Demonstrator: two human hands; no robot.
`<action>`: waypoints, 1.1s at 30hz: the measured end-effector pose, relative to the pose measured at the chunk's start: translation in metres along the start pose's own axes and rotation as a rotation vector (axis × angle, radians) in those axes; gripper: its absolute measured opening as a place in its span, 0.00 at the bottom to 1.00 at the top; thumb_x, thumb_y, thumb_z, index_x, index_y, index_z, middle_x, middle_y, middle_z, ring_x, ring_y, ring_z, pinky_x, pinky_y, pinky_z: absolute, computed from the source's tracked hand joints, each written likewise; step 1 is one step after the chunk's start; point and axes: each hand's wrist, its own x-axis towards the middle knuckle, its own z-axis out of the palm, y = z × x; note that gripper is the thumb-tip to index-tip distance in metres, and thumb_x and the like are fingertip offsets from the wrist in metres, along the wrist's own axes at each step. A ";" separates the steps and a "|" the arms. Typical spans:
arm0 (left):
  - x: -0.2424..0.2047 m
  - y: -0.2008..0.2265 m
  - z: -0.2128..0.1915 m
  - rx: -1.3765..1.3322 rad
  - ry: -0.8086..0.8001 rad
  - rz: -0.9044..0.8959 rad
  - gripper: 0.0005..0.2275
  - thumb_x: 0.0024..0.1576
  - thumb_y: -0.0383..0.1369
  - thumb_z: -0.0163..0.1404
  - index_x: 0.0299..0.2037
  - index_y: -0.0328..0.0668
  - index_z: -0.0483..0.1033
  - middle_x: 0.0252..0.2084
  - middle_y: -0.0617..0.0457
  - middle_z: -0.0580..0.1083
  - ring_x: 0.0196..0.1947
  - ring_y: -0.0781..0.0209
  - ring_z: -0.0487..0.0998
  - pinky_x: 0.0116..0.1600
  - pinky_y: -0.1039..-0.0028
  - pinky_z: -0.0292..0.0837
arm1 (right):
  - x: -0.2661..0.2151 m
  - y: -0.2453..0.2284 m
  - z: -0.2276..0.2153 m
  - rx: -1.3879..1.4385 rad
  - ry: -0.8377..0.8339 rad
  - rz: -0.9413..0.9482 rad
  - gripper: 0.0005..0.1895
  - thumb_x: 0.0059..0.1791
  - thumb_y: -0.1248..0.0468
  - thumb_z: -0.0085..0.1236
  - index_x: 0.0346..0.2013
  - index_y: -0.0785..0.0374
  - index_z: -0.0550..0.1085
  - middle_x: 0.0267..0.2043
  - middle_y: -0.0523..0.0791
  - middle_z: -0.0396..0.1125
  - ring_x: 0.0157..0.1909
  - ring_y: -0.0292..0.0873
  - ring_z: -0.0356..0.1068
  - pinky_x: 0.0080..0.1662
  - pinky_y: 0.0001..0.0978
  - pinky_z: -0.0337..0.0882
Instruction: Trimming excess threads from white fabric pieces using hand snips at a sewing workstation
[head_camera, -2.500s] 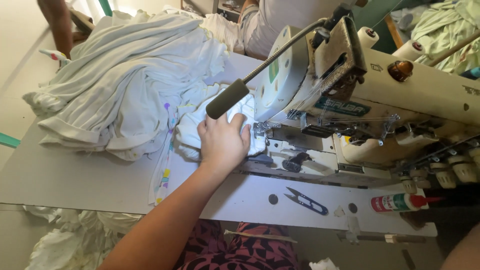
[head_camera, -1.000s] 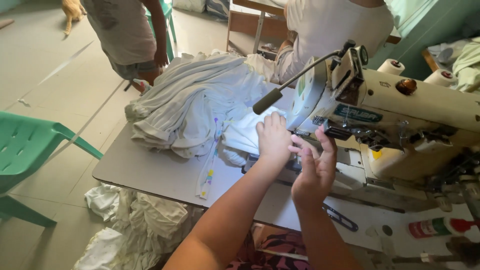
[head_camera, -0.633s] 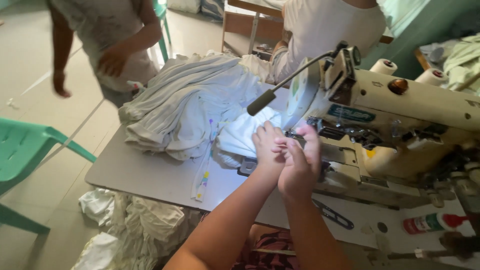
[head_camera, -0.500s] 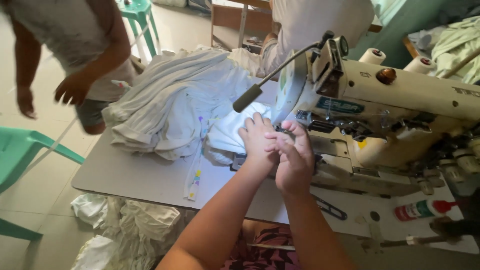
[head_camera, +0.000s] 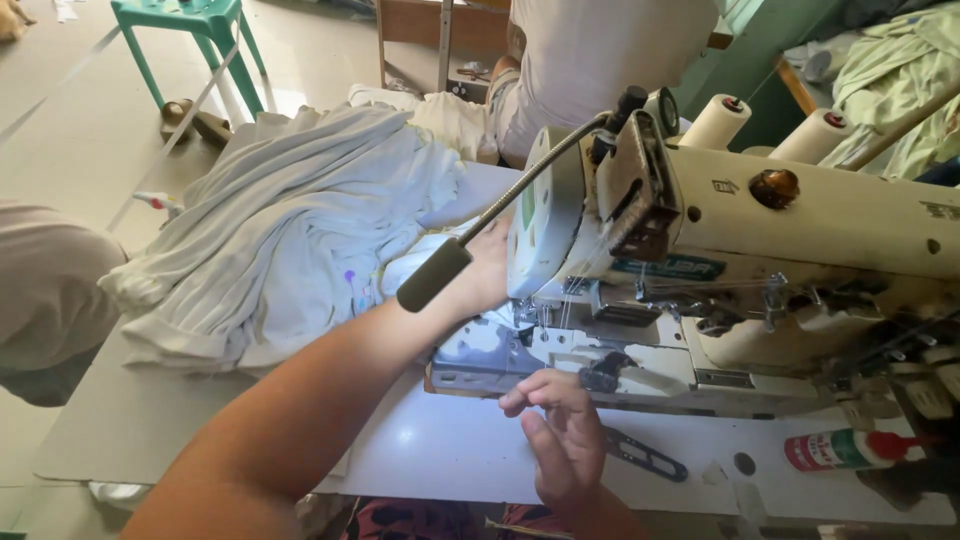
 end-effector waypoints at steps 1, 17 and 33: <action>0.000 0.001 -0.001 -0.083 -0.003 -0.026 0.08 0.57 0.28 0.38 0.38 0.37 0.71 0.33 0.42 0.71 0.38 0.43 0.73 0.49 0.58 0.69 | 0.006 0.000 0.001 -0.022 0.005 -0.007 0.08 0.50 0.71 0.45 0.44 0.62 0.68 0.40 0.51 0.67 0.40 0.47 0.71 0.41 0.36 0.76; -0.065 0.060 -0.095 -0.252 -0.153 -0.051 0.17 0.66 0.45 0.43 0.45 0.37 0.75 0.42 0.49 0.72 0.50 0.48 0.70 0.52 0.60 0.70 | -0.004 -0.003 -0.011 0.086 0.072 0.045 0.07 0.53 0.69 0.46 0.44 0.67 0.69 0.36 0.49 0.65 0.38 0.47 0.69 0.43 0.37 0.75; -0.006 0.071 -0.105 -0.017 -0.495 -0.717 0.19 0.64 0.48 0.34 0.41 0.52 0.78 0.38 0.45 0.75 0.46 0.38 0.73 0.61 0.33 0.53 | -0.003 -0.008 -0.011 -0.012 0.106 0.080 0.10 0.56 0.69 0.46 0.50 0.68 0.71 0.41 0.53 0.71 0.40 0.47 0.74 0.42 0.37 0.79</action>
